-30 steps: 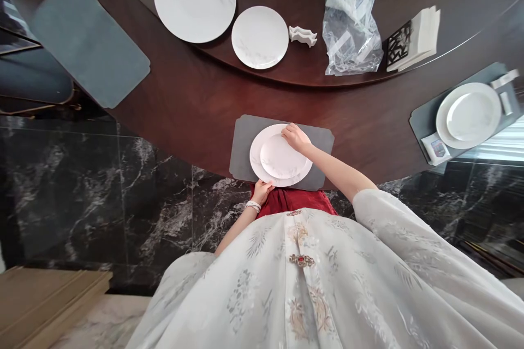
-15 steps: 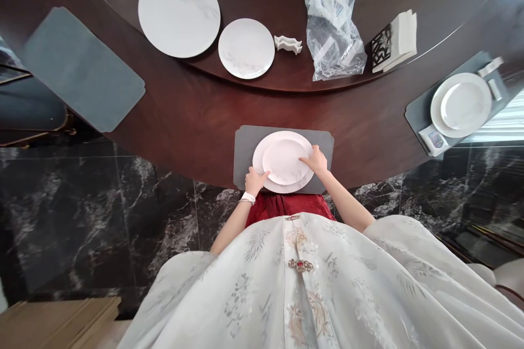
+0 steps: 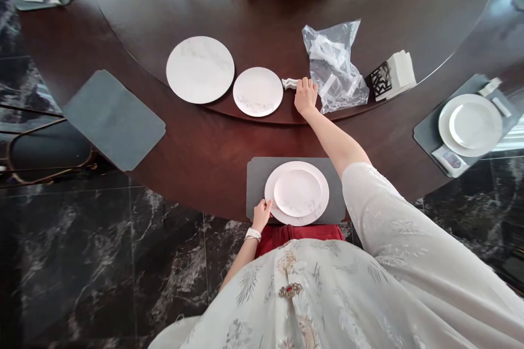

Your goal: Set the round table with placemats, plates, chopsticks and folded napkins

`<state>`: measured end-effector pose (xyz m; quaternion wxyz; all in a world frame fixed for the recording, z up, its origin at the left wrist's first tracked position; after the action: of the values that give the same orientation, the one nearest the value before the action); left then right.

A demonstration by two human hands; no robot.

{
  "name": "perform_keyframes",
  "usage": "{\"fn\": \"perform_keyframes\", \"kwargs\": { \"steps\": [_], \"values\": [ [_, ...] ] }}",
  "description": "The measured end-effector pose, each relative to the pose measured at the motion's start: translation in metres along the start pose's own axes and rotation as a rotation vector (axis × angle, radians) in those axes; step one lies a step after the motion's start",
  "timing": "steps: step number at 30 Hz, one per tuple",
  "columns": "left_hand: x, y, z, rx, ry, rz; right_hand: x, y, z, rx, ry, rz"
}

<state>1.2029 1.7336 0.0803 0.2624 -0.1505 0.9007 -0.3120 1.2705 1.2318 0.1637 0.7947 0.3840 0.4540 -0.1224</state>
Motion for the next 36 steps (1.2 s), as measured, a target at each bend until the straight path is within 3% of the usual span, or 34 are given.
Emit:
{"fn": "perform_keyframes", "kwargs": {
  "steps": [2, 5, 9, 11, 17, 20, 26, 36],
  "values": [
    [-0.002, 0.002, -0.001, 0.011, -0.001, -0.025, 0.004, -0.003, 0.010, -0.027, 0.046, -0.004],
    [-0.004, 0.003, -0.003, 0.024, -0.022, -0.022, 0.007, 0.000, 0.008, 0.058, 0.164, -0.053],
    [-0.005, 0.001, -0.004, 0.013, -0.038, 0.001, -0.001, 0.001, -0.034, 0.117, 0.289, -0.080],
    [-0.004, 0.002, -0.003, -0.005, -0.054, -0.022, -0.020, -0.013, -0.083, 0.115, 0.321, -0.036],
    [0.001, 0.003, -0.003, -0.060, -0.103, -0.132, -0.107, -0.080, -0.283, 0.185, 0.436, 0.083],
    [0.003, 0.001, -0.003, -0.084, -0.157, -0.167, -0.131, -0.097, -0.339, 0.239, 0.463, 0.113],
    [0.009, 0.002, -0.004, -0.121, -0.267, -0.208, -0.137, -0.110, -0.364, 0.351, 0.292, 0.068],
    [0.011, 0.019, 0.001, -0.121, -0.270, -0.269, -0.139, -0.117, -0.374, 0.352, 0.299, 0.252]
  ]
}}
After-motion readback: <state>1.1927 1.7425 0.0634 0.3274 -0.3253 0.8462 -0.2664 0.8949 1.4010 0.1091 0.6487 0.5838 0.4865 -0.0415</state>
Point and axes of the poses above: each hand's wrist, its own z-axis towards the middle knuckle, its own x-axis out of the palm, y = z × x, the point moved 2 cm from there along z, towards the middle knuckle, and after that the axes turned 7 degrees about -y, right-handed, at the moved point
